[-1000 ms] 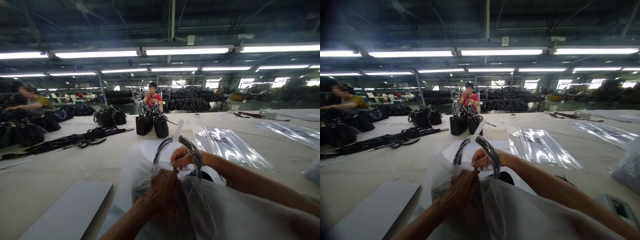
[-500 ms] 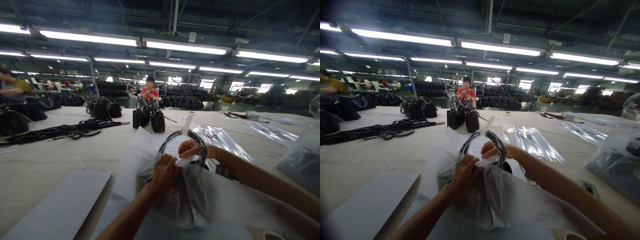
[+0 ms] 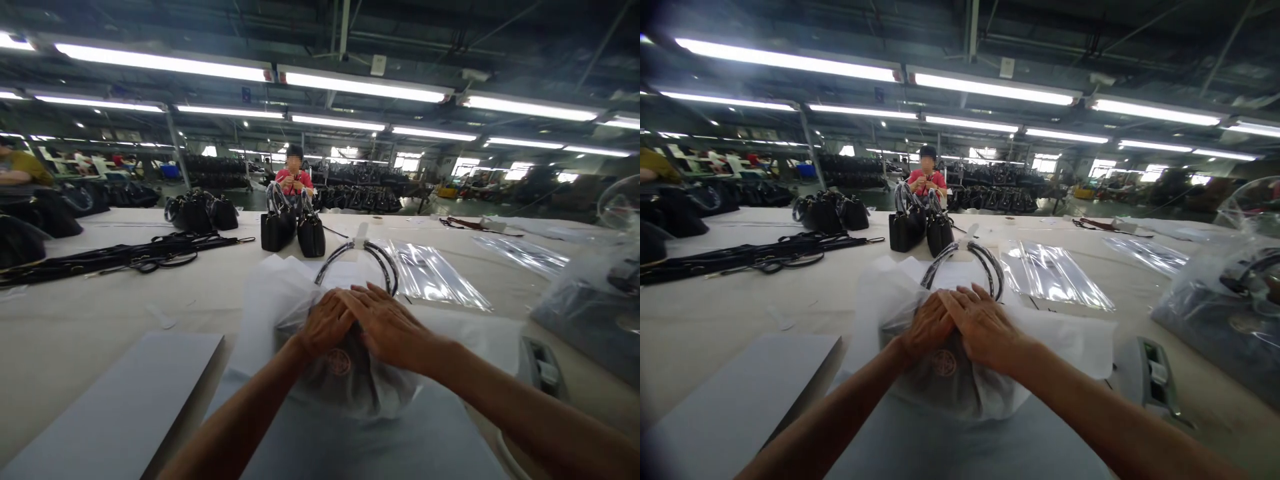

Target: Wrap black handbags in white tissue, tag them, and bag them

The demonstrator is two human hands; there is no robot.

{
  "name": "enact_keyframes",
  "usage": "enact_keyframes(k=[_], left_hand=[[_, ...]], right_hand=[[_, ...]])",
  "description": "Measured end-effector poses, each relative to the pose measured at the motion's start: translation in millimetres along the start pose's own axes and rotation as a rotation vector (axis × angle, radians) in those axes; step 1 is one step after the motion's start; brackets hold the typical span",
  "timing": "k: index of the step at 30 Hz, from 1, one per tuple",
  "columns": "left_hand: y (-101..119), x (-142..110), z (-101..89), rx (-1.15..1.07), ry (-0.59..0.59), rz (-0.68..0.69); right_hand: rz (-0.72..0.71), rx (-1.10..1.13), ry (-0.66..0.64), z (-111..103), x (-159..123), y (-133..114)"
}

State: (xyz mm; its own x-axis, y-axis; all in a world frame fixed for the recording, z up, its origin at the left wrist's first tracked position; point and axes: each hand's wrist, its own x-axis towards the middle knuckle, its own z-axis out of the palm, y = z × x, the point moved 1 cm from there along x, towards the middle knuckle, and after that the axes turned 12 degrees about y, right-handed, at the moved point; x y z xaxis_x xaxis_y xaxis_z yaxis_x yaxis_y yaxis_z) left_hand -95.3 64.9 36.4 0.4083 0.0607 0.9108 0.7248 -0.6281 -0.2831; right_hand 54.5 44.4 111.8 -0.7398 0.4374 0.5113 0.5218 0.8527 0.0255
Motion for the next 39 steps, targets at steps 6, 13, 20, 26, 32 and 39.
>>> enact_keyframes(k=[6, 13, 20, 26, 32, 39], left_hand=[[-18.0, 23.6, -17.5, -0.067, -0.478, 0.039], [-40.8, 50.6, -13.6, -0.163, -0.891, -0.098], [-38.8, 44.3, -27.8, -0.168, -0.871, -0.064], [-30.3, 28.0, -38.3, -0.096, -0.669, 0.191], [-24.1, 5.5, -46.3, -0.064, -0.442, 0.444], [0.8, -36.6, -50.5, 0.147, -0.306, 0.32]], right_hand=[[0.167, -0.131, -0.099, 27.2, 7.5, 24.7], [0.182, -0.215, -0.02, 28.8, 1.9, 14.9], [-0.108, -0.223, 0.339, 45.9, -22.6, 14.5], [-0.197, -0.208, 0.406, 47.8, -31.8, 11.8], [-0.364, -0.314, 0.353, 57.0, -36.5, 8.5], [-0.211, -0.423, 0.251, 73.9, -56.2, -10.0]])
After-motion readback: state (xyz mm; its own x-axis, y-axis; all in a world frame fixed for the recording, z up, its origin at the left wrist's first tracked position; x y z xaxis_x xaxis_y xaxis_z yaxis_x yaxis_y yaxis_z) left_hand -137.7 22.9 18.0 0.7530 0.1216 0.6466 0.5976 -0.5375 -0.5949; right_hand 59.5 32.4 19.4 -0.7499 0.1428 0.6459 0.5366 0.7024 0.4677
